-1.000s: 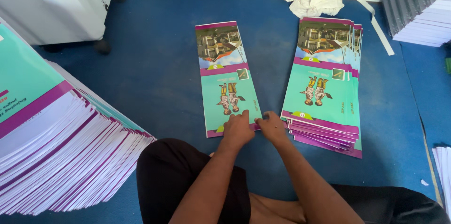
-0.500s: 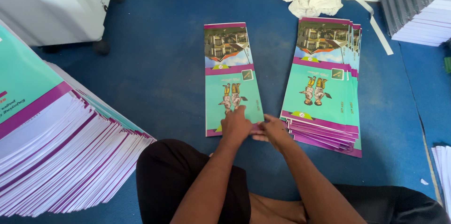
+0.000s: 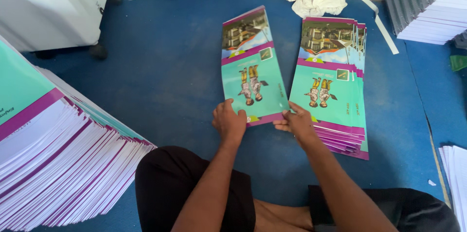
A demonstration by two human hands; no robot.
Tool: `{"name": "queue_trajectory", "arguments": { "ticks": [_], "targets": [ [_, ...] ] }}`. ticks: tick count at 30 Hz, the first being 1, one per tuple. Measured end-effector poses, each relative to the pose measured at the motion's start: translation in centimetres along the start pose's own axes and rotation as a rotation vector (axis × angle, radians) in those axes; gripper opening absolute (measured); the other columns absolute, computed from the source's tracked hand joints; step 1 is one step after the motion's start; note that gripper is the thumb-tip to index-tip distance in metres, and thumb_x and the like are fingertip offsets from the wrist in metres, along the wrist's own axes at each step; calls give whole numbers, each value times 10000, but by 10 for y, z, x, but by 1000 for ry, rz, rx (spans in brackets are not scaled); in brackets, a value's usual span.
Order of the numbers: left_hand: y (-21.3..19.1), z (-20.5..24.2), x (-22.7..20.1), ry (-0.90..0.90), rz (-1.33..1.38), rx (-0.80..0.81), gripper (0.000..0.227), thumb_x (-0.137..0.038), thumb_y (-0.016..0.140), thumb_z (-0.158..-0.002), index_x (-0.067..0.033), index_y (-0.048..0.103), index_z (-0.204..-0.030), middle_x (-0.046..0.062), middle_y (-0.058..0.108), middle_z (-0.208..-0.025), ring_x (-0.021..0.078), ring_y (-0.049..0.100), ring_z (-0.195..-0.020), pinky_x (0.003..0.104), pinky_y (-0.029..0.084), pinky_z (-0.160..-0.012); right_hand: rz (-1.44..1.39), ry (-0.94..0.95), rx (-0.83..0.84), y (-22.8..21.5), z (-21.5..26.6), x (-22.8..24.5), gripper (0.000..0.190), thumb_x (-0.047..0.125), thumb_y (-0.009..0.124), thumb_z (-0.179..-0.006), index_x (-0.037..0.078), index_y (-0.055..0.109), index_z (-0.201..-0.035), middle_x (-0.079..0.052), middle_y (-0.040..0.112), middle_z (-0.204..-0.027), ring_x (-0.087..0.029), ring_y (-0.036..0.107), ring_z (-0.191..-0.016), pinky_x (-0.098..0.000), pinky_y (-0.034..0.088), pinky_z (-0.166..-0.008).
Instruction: The person sits on the floor and repeatedly picks up a book from a left stack, places it onto a right stack, and aligns the edges. The person then gathers the combined stack, aligns it, and presses the spine to flatten it.
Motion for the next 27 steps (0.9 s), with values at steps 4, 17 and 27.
{"name": "queue_trajectory", "arguments": {
  "ticks": [4, 17, 27],
  "targets": [
    [4, 2, 1, -32, 21, 52, 568, -241, 682, -830, -113, 582, -1374, 132, 554, -1403, 344, 436, -1368, 552, 381, -1069, -4, 14, -73, -30, -5, 10, 507, 46, 500, -1022, 50, 452, -1527, -208, 690, -1120, -273, 754, -832, -352, 662, -715],
    [23, 11, 2, -83, -24, 284, 659, -273, 670, -870, -119, 466, -1477, 153, 464, -1486, 335, 387, -1411, 542, 353, -1129, 81, 23, -235, -124, 10, 25, 571, 8, 454, -1032, 8, 301, -1582, -273, 640, -1193, -312, 747, -891, -360, 630, -780],
    [46, 10, 9, -25, -49, 348, 657, -249, 675, -847, -97, 506, -1463, 185, 539, -1421, 370, 489, -1346, 482, 438, -1103, 17, 14, -296, -168, 23, 24, 599, -7, 435, -1045, -39, 208, -1599, -327, 632, -1197, -355, 731, -959, -399, 647, -851]
  ]
}}
Point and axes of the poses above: each hand's wrist, its own z-axis away from the middle knuckle, its own y-axis out of the palm, x = y × z, the point moved 10 cm from there along -z, towards the middle knuckle
